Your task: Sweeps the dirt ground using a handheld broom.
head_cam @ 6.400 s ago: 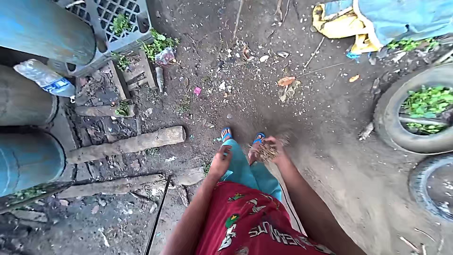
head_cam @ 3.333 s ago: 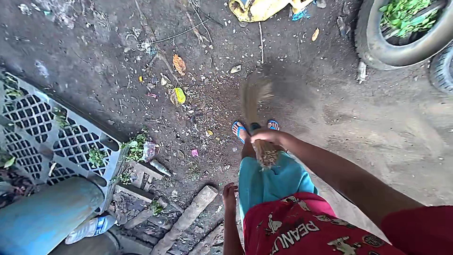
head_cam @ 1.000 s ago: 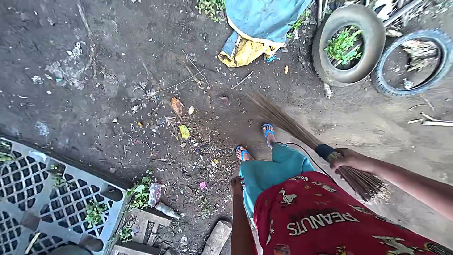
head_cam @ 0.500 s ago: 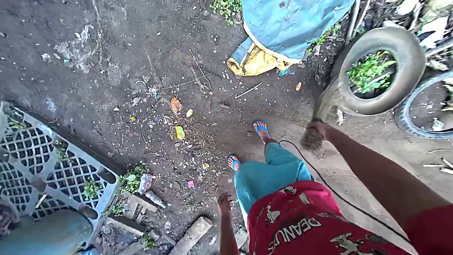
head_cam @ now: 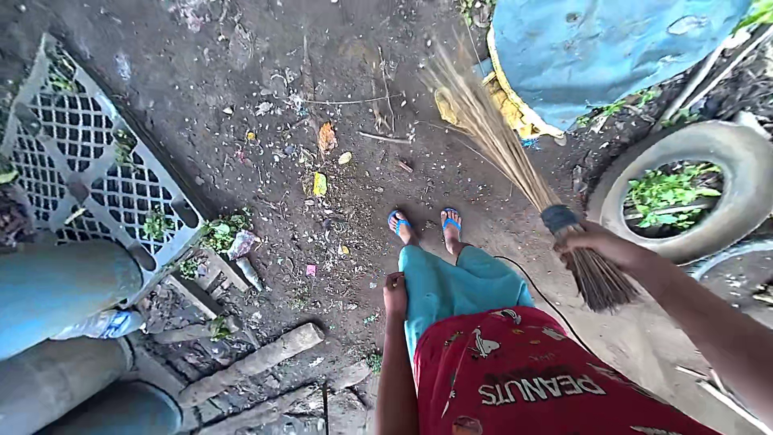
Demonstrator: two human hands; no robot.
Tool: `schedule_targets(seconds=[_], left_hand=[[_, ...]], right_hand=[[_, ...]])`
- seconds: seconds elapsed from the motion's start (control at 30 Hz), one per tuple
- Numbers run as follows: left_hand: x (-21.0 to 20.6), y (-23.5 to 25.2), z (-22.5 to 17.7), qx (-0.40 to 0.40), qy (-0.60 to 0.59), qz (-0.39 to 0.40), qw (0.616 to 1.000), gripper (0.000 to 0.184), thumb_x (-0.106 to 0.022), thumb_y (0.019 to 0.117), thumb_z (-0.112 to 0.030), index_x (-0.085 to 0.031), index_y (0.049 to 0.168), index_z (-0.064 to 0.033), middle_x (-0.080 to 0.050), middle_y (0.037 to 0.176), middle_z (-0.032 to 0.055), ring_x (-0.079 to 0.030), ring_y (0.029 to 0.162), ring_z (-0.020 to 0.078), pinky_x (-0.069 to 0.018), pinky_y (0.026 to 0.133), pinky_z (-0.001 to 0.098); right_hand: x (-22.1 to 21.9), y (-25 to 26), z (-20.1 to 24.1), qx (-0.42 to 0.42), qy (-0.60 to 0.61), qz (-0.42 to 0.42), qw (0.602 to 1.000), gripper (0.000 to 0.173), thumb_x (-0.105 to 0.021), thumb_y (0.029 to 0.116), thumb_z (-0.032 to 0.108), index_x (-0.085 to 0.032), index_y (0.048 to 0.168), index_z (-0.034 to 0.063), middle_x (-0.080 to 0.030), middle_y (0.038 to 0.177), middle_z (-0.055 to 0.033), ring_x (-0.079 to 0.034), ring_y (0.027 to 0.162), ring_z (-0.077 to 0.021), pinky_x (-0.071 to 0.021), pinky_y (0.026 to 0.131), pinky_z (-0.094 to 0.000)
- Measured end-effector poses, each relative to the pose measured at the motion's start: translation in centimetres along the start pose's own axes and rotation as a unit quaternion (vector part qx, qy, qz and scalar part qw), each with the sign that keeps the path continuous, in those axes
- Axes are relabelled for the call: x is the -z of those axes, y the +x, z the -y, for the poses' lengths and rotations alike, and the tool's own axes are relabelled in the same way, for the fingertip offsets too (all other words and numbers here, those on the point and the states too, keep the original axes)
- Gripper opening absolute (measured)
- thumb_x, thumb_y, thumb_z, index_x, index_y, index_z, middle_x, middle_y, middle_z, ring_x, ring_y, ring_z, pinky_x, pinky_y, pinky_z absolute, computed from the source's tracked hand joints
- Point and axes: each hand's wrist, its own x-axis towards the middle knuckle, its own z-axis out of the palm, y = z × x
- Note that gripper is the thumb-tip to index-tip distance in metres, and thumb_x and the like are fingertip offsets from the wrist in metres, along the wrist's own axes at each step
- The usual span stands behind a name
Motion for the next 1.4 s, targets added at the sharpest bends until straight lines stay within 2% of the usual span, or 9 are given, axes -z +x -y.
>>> schedule_targets(seconds=[0.33, 0.47, 0.6, 0.7, 0.87, 0.97, 1.17, 1.3, 1.4], left_hand=[[2.0, 5.0, 0.6, 0.044, -0.096, 0.026, 0.994, 0.030, -0.044, 0.1081, -0.012, -0.063, 0.124, 0.0063, -0.067, 0.112, 0.0218, -0.065, 0.097, 0.0249, -0.0522, 0.090, 0.0434], [5.9, 6.1, -1.2, 0.026, -0.105, 0.022, 0.994, 0.031, -0.042, 0.1081, -0.011, -0.062, 0.123, 0.0069, -0.067, 0.100, 0.0146, -0.059, 0.076, 0.0140, -0.0499, 0.071, 0.0317], [9.5, 7.3, -2.0, 0.050, -0.116, 0.033, 0.991, 0.032, -0.040, 0.1094, -0.012, -0.059, 0.128, 0.0064, -0.067, 0.102, 0.0145, -0.060, 0.075, 0.0142, -0.0494, 0.066, 0.0304], [11.4, 8.7, -1.8, 0.105, -0.097, 0.041, 0.989, 0.033, -0.040, 0.1106, -0.015, -0.058, 0.131, 0.0040, -0.067, 0.107, 0.0168, -0.061, 0.079, 0.0187, -0.0497, 0.067, 0.0345], [13.2, 10.0, -3.4, 0.110, -0.073, 0.064, 0.989, 0.035, -0.038, 0.1111, -0.017, -0.058, 0.131, 0.0029, -0.067, 0.110, 0.0175, -0.062, 0.081, 0.0206, -0.0513, 0.070, 0.0381], [13.6, 11.2, -4.5, 0.089, -0.059, 0.099, 0.989, 0.035, -0.038, 0.1107, -0.016, -0.057, 0.132, 0.0043, -0.067, 0.110, 0.0178, -0.063, 0.082, 0.0199, -0.0524, 0.072, 0.0367], [13.7, 12.8, -6.7, 0.083, -0.080, 0.117, 0.986, 0.034, -0.039, 0.1106, -0.016, -0.056, 0.132, 0.0042, -0.067, 0.107, 0.0159, -0.062, 0.077, 0.0169, -0.0510, 0.067, 0.0335], [14.6, 12.2, -6.6, 0.074, -0.106, 0.101, 0.986, 0.032, -0.040, 0.1106, -0.016, -0.057, 0.129, 0.0042, -0.066, 0.102, 0.0136, -0.060, 0.072, 0.0137, -0.0491, 0.061, 0.0290], [15.7, 12.3, -5.8, 0.066, -0.087, 0.092, 0.990, 0.033, -0.040, 0.1100, -0.014, -0.058, 0.130, 0.0052, -0.067, 0.105, 0.0156, -0.061, 0.075, 0.0162, -0.0506, 0.064, 0.0325]], right_hand=[[-8.7, -3.1, -0.7, -0.275, 0.095, -0.038, 0.956, 0.012, -0.048, 0.0996, 0.017, -0.055, 0.096, 0.0089, -0.059, 0.070, -0.0028, -0.059, 0.057, -0.0112, -0.0519, 0.051, -0.0276], [-13.0, 6.0, 9.2, -0.099, 0.123, 0.124, 0.980, 0.031, -0.029, 0.1043, 0.022, -0.056, 0.096, 0.0099, -0.065, 0.072, -0.0023, -0.063, 0.059, -0.0103, -0.0533, 0.053, -0.0234], [-15.9, 10.2, 22.5, 0.022, 0.165, 0.247, 0.954, 0.030, -0.039, 0.1013, 0.033, -0.060, 0.108, 0.0132, -0.065, 0.088, 0.0001, -0.066, 0.074, -0.0073, -0.0568, 0.065, -0.0223], [-19.7, 8.8, 28.6, 0.075, 0.073, 0.153, 0.983, 0.018, -0.044, 0.0966, 0.021, -0.055, 0.108, 0.0125, -0.065, 0.084, 0.0001, -0.066, 0.066, -0.0104, -0.0589, 0.059, -0.0271], [-21.4, 4.5, 23.7, 0.148, -0.224, -0.060, 0.961, 0.079, -0.078, 0.0793, 0.010, -0.038, 0.148, 0.0092, -0.066, 0.104, -0.0212, -0.068, 0.078, -0.0338, -0.0569, 0.069, -0.0560], [-21.0, -1.0, 19.6, 0.011, -0.216, -0.021, 0.976, 0.073, -0.078, 0.0781, 0.016, -0.043, 0.142, 0.0064, -0.066, 0.104, -0.0148, -0.069, 0.082, -0.0250, -0.0598, 0.074, -0.0473], [-22.0, -2.6, 13.4, -0.274, 0.093, 0.001, 0.957, 0.010, -0.052, 0.0967, 0.017, -0.057, 0.094, 0.0084, -0.062, 0.070, -0.0048, -0.062, 0.057, -0.0135, -0.0539, 0.050, -0.0285], [-16.9, 9.5, 12.8, -0.061, 0.144, 0.046, 0.987, 0.034, -0.027, 0.1088, 0.020, -0.057, 0.099, 0.0067, -0.064, 0.077, -0.0030, -0.063, 0.065, -0.0104, -0.0540, 0.060, -0.0251], [-17.2, 12.6, 24.1, -0.041, 0.159, 0.064, 0.984, 0.037, -0.026, 0.1031, 0.028, -0.057, 0.090, 0.0112, -0.063, 0.072, -0.0012, -0.062, 0.059, -0.0096, -0.0523, 0.053, -0.0219]])
